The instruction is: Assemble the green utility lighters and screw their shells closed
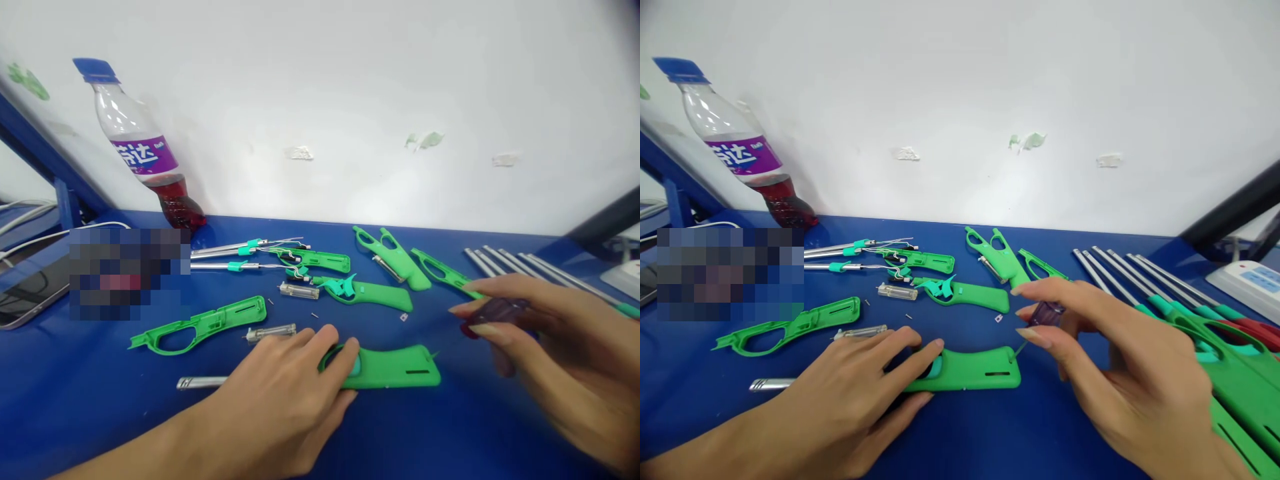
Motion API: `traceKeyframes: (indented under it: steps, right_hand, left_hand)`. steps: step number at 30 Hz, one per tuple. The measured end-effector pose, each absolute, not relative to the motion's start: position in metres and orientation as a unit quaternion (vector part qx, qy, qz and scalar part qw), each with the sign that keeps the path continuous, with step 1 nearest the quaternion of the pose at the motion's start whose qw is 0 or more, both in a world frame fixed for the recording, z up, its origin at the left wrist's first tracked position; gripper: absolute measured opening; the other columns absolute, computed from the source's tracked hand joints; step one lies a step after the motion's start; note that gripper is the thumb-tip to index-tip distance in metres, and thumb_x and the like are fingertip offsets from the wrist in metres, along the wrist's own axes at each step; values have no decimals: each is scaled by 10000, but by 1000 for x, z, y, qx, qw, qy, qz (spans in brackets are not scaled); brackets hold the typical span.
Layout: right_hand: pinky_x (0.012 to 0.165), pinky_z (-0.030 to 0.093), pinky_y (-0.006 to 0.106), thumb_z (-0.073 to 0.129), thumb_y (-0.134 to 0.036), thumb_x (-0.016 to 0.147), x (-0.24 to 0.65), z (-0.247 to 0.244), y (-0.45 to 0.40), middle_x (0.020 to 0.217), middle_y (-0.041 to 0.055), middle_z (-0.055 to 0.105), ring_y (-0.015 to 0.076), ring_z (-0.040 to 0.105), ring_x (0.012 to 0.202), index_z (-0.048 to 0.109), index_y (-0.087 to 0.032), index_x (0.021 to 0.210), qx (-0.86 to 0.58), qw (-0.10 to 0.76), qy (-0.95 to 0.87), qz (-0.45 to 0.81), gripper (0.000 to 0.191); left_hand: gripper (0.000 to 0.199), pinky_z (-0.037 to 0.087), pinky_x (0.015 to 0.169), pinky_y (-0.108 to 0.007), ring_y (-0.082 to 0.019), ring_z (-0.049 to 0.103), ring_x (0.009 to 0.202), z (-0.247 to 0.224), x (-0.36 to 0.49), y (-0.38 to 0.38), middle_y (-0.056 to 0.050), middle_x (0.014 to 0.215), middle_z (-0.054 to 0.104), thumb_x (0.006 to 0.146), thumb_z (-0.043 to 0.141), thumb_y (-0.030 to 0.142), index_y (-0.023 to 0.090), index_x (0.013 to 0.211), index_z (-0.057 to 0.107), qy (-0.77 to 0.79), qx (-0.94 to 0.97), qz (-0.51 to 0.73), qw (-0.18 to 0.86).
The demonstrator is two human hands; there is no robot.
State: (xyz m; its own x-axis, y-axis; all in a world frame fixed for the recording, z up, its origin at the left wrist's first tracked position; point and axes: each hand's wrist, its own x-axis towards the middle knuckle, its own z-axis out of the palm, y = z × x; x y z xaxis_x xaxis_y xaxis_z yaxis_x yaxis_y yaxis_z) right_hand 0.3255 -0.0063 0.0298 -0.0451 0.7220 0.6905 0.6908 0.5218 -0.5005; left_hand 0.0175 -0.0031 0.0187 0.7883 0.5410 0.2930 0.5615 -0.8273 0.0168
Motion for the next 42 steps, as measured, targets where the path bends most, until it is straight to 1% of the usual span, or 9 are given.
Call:
traceKeyframes:
  steps: [6,14,18,23,28,33,37,39,42]
  right_hand:
    - [636,637,302,850,-306,976,316,43,-9,860,-45,828,172,756,627,803,-359,1196,-456,492,-742,-11,231]
    - [475,534,267,866,-296,947,315,55,-2,803,-50,772,121,667,557,800,-319,1135,-490,564,-665,-4,200]
    - [376,495,229,875,-248,929,313,56,4,816,-21,791,121,626,500,756,-276,1057,-488,606,-622,91,177]
    - [409,567,238,925,-383,906,310,42,9,909,14,863,134,672,473,740,-253,938,-491,514,-673,204,229]
    - [514,578,260,857,-437,990,311,24,11,889,-25,856,142,706,544,782,-275,1016,-499,369,-774,126,180]
    - [882,648,383,779,-330,1043,313,25,12,1048,13,862,249,811,991,801,-290,1030,-457,364,-808,79,47]
    - [992,625,289,609,-462,1141,312,38,3,1193,22,838,182,804,1116,757,-298,1180,-370,341,-854,134,225]
    - [1022,612,248,705,-600,1070,310,41,-4,1274,25,810,173,805,1146,719,-318,1257,-330,305,-878,167,339]
    - [1012,619,237,831,-568,990,305,37,-13,1298,15,765,164,803,1152,651,-371,1373,-335,253,-891,172,467]
  left_hand:
    - [365,699,654,-428,-299,830,915,17,17,-2,-127,1154,771,1151,441,240,111,1453,601,-288,-942,-165,54]
    - [388,693,635,-442,-316,845,901,13,20,0,-138,1145,799,1185,325,227,124,1415,620,-272,-938,-198,88]
    - [399,683,591,-426,-315,856,902,16,22,1,-134,1129,814,1197,300,230,123,1401,626,-273,-937,-199,87]
    - [413,675,550,-414,-298,864,891,20,24,-1,-109,1096,828,1207,275,236,137,1364,644,-269,-935,-211,89]
    - [427,670,547,-393,-277,863,880,22,25,-1,-97,1074,830,1216,247,252,150,1353,639,-265,-936,-216,84]
    - [387,677,583,-391,-257,860,875,20,23,0,-77,1097,834,1227,261,253,176,1376,609,-253,-935,-233,85]
    - [342,687,711,-389,-225,854,904,17,22,-1,-54,1138,844,1238,308,272,197,1368,615,-248,-925,-268,101]
    - [336,669,767,-382,-208,845,906,17,21,-1,-30,1144,852,1243,310,284,227,1336,629,-257,-918,-279,114]
    - [311,609,858,-357,-182,826,917,15,17,-1,2,1154,861,1246,347,285,256,1285,655,-264,-905,-307,132]
